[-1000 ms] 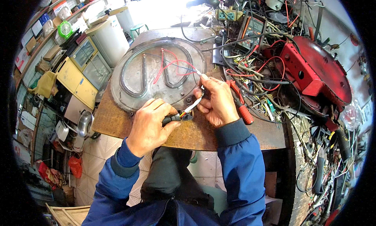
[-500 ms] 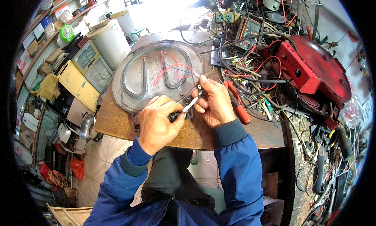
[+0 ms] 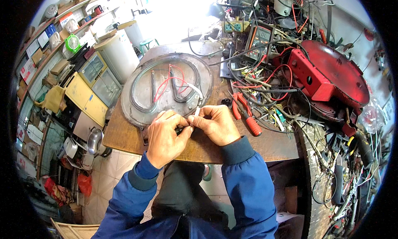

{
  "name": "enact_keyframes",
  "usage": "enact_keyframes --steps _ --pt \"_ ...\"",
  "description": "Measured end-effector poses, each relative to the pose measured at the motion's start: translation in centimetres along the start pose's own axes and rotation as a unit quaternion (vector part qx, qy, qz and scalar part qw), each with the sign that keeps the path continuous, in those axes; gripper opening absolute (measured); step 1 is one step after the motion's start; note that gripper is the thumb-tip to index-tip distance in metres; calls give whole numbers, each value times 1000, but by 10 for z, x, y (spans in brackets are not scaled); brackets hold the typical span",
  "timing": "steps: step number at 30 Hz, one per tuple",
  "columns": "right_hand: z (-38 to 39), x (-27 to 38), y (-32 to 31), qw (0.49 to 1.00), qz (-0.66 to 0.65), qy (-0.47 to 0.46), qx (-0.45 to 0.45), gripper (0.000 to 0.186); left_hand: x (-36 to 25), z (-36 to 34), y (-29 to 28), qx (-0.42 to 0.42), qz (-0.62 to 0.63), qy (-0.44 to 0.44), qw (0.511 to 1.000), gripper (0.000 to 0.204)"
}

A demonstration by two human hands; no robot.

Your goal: The person works on a circular metal heating element, using a multimeter to test the electrical continuity of the heating coils. They then use a screwdriver to open a small black plastic component and manipulate the internal wires.

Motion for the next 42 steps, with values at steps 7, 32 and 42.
enact_keyframes --steps 7,32,42 --pt "-3 -7 -5 996 -68 20 -51 29 -4 -1 0 -10 -29 13 999 13" --pt "-58 5 -25 978 -181 85 -53 25 -3 -5 2 -11 -15 51 999 15" --pt "-42 8 -14 966 -242 75 48 29 6 -11 1 32 73 -40 996 26"
Point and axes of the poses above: each hand's wrist, its own z-axis away from the middle knuckle, its own y-axis out of the palm, x = y × z, the point moved 7 cm from there along -z, towards the middle knuckle, and after that the axes turned 15 degrees about y, right-handed, at the moved point
